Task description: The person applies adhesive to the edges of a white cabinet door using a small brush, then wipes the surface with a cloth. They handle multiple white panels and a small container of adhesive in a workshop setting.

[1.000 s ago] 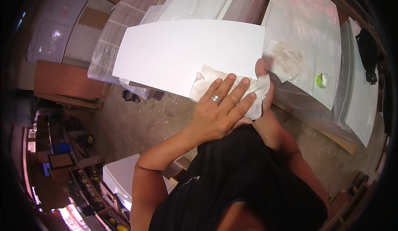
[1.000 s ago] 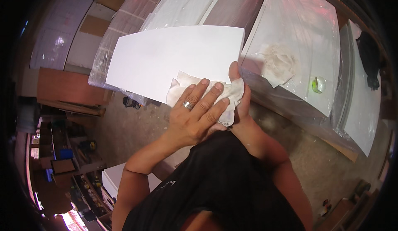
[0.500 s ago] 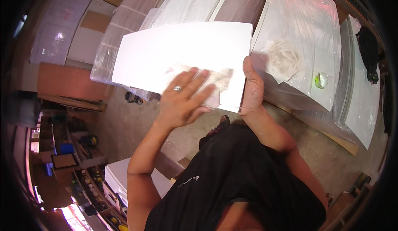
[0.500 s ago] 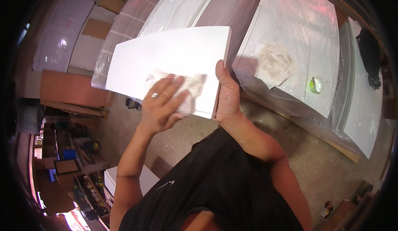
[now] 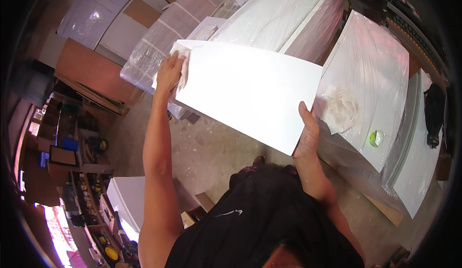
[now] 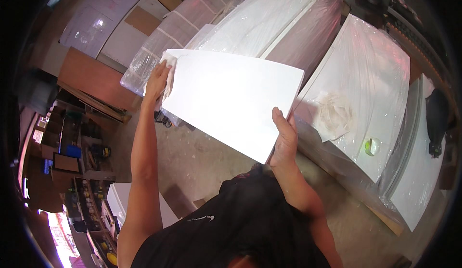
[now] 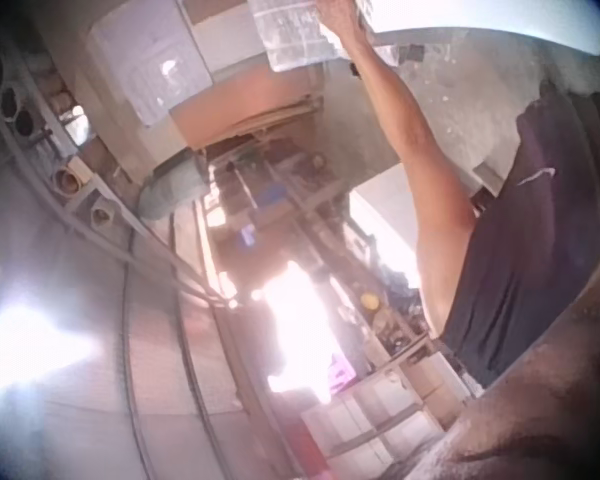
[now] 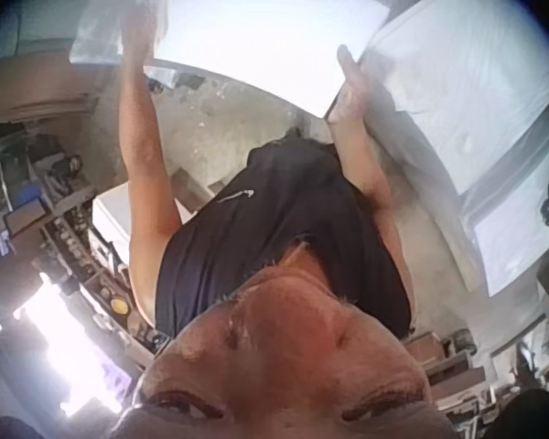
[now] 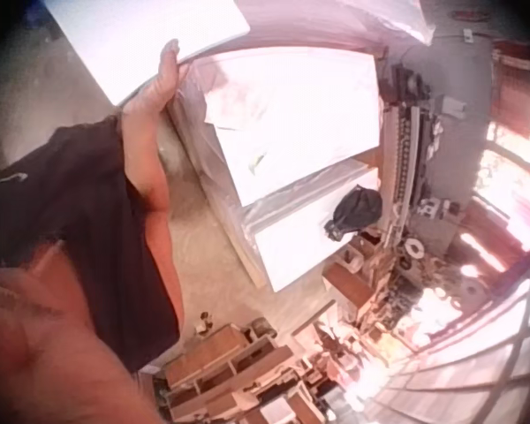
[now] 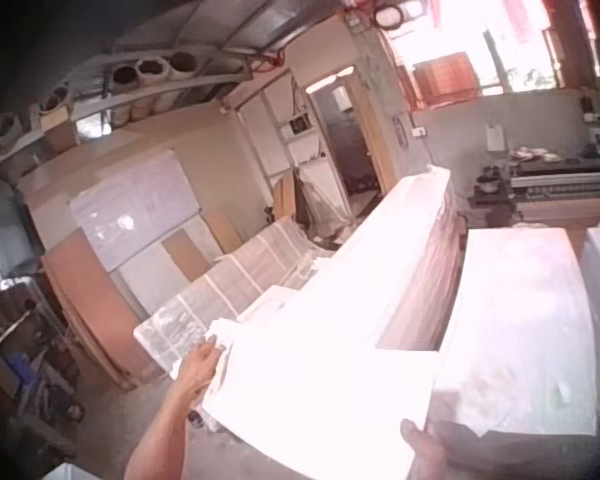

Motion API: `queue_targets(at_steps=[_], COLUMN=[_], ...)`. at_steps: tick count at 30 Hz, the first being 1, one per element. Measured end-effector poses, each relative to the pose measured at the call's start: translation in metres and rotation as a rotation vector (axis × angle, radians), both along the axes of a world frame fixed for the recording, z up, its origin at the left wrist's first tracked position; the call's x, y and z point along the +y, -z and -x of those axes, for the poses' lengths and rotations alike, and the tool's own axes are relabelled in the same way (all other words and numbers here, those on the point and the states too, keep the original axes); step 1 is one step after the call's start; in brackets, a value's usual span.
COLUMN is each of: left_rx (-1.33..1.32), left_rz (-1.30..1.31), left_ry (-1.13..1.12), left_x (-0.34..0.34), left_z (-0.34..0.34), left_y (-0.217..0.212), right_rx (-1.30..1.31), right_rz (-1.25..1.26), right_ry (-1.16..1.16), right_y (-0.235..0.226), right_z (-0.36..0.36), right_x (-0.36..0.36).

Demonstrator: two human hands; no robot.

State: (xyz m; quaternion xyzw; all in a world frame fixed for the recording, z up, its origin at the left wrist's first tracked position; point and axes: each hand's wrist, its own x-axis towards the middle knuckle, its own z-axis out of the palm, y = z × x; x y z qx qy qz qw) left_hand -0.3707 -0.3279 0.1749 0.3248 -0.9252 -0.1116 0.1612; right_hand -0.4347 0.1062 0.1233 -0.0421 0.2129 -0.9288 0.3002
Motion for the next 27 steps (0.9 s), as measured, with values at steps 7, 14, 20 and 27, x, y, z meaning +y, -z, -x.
queue_targets(at_steps=[7, 14, 20, 27], left_rx=[-0.037, 0.028, -0.112, -0.162], left_rz=[0.089, -0.108, 0.195, 0.098], left_ry=[1.196, 0.594, 0.352, 0.090], left_x=[0.286, 0.075, 0.065, 0.007], left_z=[0.067, 0.088, 0.101, 0.074], left_y=[-0.016, -0.024, 0.002, -0.026], right_rx=[-0.111, 0.122, 0.064, 0.076], right_rz=[0.272, -0.052, -0.183, -0.031], right_ry=[0.173, 0.168, 0.205, 0.073], right_y=[-0.002, 0.010, 0.012, 0.020], right_z=[0.003, -0.001, -0.005, -0.001], right_x=[-0.005, -0.002, -0.002, 0.002])
